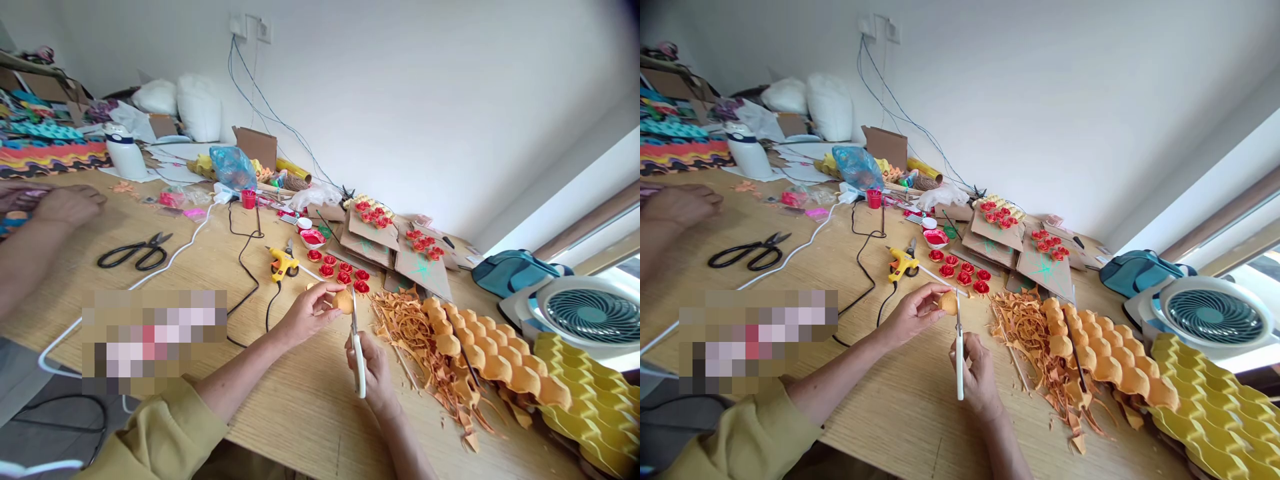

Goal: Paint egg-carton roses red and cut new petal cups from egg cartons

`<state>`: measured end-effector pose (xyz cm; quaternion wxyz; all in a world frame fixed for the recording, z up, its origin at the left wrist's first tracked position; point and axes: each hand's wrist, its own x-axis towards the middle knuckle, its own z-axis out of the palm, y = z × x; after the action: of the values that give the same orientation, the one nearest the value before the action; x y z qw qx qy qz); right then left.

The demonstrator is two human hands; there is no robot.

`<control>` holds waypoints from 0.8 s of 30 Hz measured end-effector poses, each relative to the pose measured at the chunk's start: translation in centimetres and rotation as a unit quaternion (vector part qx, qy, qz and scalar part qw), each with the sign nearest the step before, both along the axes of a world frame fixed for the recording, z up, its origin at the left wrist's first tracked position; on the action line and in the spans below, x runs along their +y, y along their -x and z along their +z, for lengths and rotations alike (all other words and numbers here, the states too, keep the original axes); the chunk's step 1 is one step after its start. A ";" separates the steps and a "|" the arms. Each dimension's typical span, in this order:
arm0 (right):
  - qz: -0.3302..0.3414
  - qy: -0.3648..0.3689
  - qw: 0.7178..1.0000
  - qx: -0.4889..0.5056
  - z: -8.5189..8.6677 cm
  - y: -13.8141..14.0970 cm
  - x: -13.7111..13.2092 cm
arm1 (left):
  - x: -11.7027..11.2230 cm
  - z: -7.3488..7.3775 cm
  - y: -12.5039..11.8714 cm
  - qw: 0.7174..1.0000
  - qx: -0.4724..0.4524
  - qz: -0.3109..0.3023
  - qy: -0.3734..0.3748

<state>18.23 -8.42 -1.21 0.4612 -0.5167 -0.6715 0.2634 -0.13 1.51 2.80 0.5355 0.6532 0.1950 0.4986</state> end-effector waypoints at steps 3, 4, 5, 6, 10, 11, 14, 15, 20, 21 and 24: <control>-0.006 0.003 1.000 0.003 0.1 0.0 -0.1 | 0.2 0.1 0.2 0.999 0.001 0.017 -0.032; -0.008 0.004 1.000 0.004 0.0 0.1 -0.1 | 0.2 0.2 0.3 0.999 0.000 0.019 -0.036; -0.009 0.005 1.000 0.006 0.0 0.1 -0.1 | 0.2 0.2 0.3 0.999 0.000 0.018 -0.037; -0.009 0.006 1.000 0.008 0.0 0.2 0.0 | 0.2 0.3 0.3 0.999 -0.001 0.017 -0.032; -0.007 0.005 1.000 0.016 -0.3 0.2 0.1 | -0.2 0.5 0.2 1.000 -0.006 0.009 0.010; -0.007 0.006 1.000 0.017 -0.4 0.1 0.2 | -0.3 0.5 0.1 1.000 -0.009 0.003 0.021; -0.006 0.010 1.000 0.018 -0.5 0.0 0.2 | -0.5 0.5 0.0 0.999 -0.012 -0.018 0.039; -0.006 0.012 1.000 0.018 -0.5 -0.1 0.2 | -0.5 0.5 0.0 0.999 -0.009 -0.023 0.041; 0.004 0.014 1.000 -0.003 -0.1 0.0 0.1 | -0.7 0.6 0.0 0.998 -0.004 -0.010 0.065; 0.007 0.013 1.000 -0.010 -0.1 0.1 0.1 | -0.7 0.6 -0.1 0.998 -0.004 -0.008 0.070; 0.013 0.011 1.000 -0.020 0.1 0.2 0.1 | -0.8 0.7 -0.2 0.997 0.003 -0.013 0.071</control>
<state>18.05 -8.27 -1.16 0.4387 -0.5178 -0.6844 0.2665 0.04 0.72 3.45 0.5869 0.6171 0.2227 0.4745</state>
